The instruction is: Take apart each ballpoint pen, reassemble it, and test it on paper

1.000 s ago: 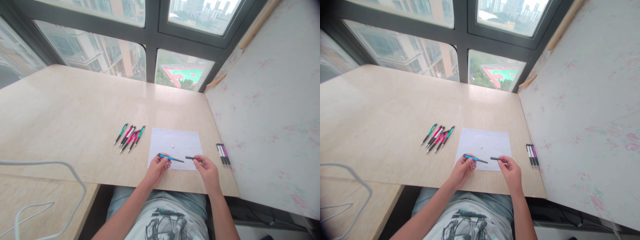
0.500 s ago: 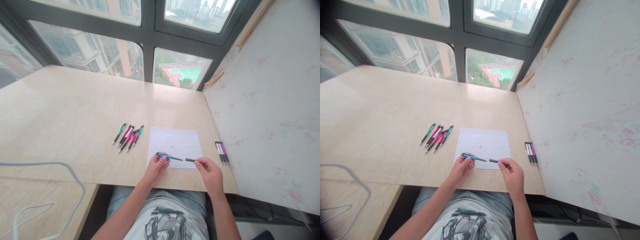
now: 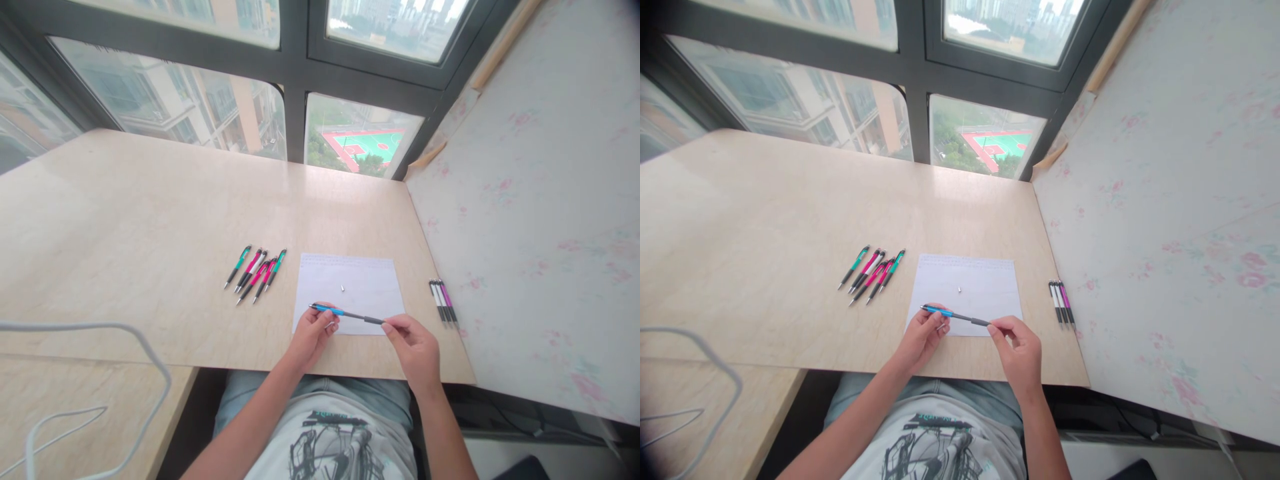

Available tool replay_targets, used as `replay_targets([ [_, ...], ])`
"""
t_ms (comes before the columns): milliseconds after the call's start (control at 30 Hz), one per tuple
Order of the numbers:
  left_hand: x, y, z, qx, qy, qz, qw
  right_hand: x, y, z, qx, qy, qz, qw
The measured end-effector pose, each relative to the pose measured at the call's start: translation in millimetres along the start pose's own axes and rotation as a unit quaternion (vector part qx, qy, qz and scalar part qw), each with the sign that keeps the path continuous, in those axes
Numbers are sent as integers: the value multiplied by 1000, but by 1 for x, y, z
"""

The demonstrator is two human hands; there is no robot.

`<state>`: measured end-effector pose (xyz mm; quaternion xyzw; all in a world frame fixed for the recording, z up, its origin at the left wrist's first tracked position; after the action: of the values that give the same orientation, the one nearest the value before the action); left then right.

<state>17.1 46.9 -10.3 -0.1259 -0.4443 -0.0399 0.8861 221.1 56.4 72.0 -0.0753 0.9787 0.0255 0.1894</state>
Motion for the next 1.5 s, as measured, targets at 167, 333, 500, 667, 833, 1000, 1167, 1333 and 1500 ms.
replay_targets([
  [167, -1, 0, 1, 0, -7, 6, 1000, 5, 1, -1, -10, -9, 7, 1000],
  [333, 0, 0, 0, -1, -6, 3, 1000, 7, 2, 2, -19, -12, 1, 1000],
  [500, -3, 0, -2, -2, -6, 4, 1000, 12, 2, 2, -23, -16, -4, 1000],
  [667, -3, 0, -3, -4, -3, 7, 1000, 21, 5, 5, -24, -2, -15, 1000],
  [833, -1, -1, -1, -4, -3, 14, 1000, 31, 7, 10, -20, 12, -22, 999],
  [1000, -1, 0, -1, -6, -4, 12, 1000, 36, 9, 10, -13, 14, -25, 1000],
  [1167, -2, 0, -2, -8, -7, 5, 1000, 38, 10, 8, -10, 17, -30, 999],
  [1333, -3, 0, -2, -3, -8, 6, 1000, 42, 12, 11, -8, 23, -34, 999],
  [1500, -1, 0, -2, -4, -5, 2, 1000, 50, 13, 12, -13, 16, -49, 999],
])
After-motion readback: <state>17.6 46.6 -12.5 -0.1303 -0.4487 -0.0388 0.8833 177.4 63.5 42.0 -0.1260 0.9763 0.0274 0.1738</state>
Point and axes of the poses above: each hand's wrist, its own y-axis towards the middle knuckle, its own x-axis out of the palm, z = x × y, the point moved 5 cm from there along y, towards the middle knuckle, and after that the axes turned 13 degrees about -z, right-handed, at the moved point
